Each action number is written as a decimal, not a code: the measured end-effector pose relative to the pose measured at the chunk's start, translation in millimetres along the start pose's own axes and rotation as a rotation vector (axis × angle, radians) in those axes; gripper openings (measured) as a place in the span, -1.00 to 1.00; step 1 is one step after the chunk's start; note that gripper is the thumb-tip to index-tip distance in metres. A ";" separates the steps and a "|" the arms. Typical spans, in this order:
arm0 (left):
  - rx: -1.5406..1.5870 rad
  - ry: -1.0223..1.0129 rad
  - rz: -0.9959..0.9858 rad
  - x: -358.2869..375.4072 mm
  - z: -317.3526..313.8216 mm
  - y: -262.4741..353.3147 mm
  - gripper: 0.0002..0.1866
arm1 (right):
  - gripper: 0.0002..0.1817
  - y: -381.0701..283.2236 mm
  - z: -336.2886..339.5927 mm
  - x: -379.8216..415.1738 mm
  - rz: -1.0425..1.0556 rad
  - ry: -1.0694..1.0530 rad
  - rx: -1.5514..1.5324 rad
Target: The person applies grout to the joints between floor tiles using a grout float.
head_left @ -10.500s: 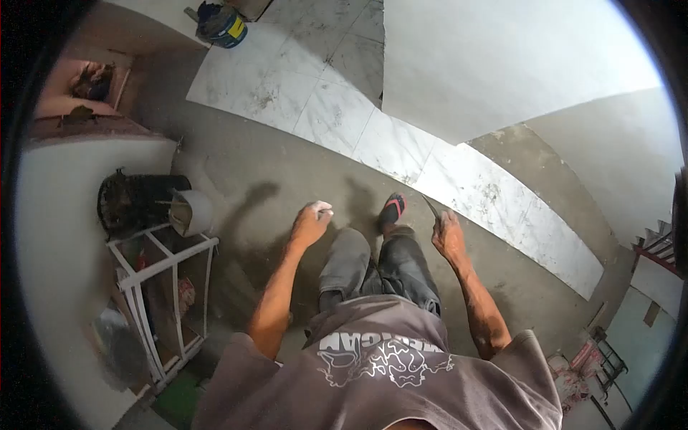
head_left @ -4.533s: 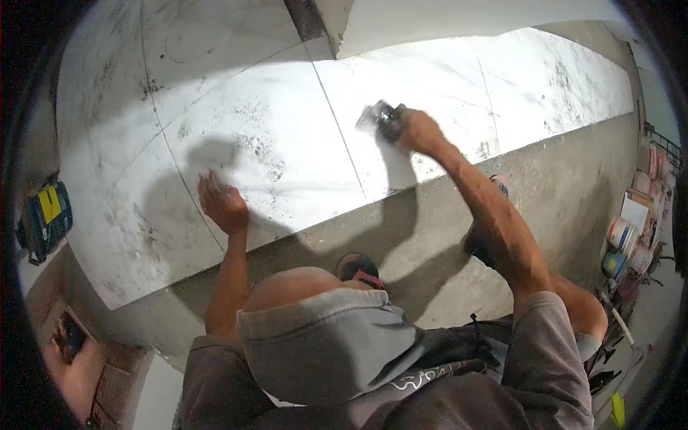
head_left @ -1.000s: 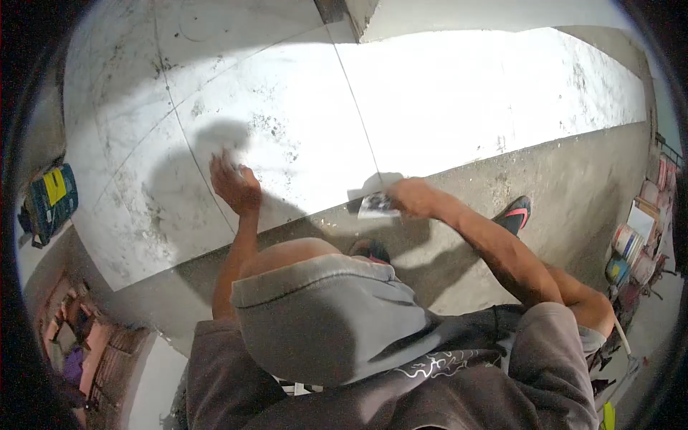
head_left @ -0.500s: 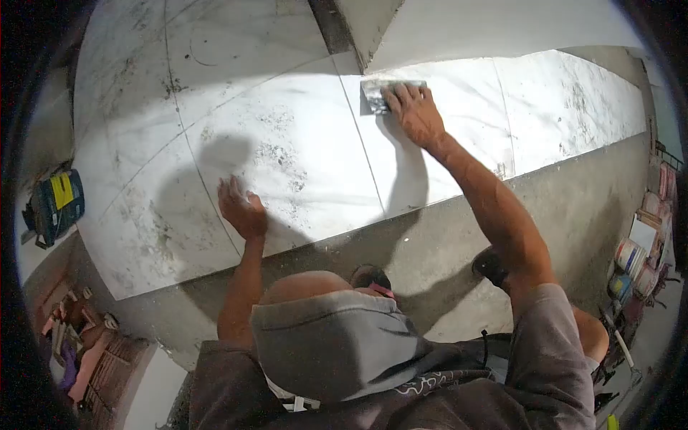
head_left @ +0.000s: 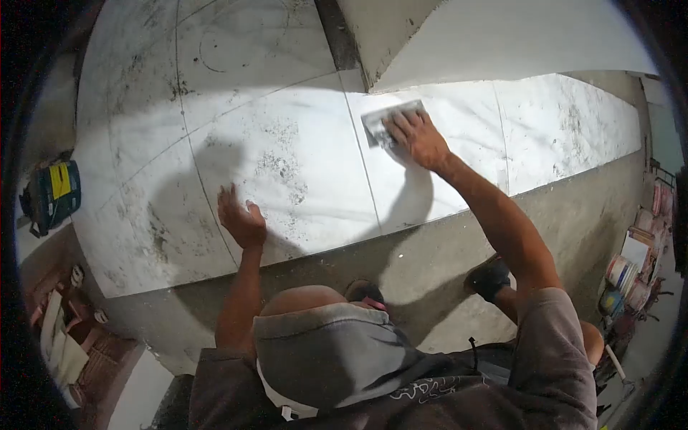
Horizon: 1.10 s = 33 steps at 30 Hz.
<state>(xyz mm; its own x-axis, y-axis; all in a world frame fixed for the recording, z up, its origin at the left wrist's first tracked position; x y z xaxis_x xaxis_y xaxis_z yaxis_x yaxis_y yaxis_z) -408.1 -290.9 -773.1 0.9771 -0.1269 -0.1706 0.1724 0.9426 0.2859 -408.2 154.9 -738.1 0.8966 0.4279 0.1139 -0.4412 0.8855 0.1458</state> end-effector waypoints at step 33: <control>-0.002 0.014 -0.030 1.5 -2.7 -2.2 -0.36 | -0.62 37.9 -4.6 53.9 -0.430 -0.243 -0.108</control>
<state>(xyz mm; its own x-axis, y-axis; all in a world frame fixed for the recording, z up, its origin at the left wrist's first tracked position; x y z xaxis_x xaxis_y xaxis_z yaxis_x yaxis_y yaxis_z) -407.3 -292.4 -776.5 0.9695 -0.1512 -0.1926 0.2017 0.9391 0.2781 -376.4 212.4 -731.0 0.9559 -0.0231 0.2928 -0.0155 0.9915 0.1288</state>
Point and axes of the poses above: each hand's wrist, its own x-axis away from the middle knuckle, its own z-axis out of the back of the hand, y = z × x, the point moved 1 cm from there along -x, towards the middle knuckle, and after that the axes turned 4 degrees about -y, right-handed, at the moved point
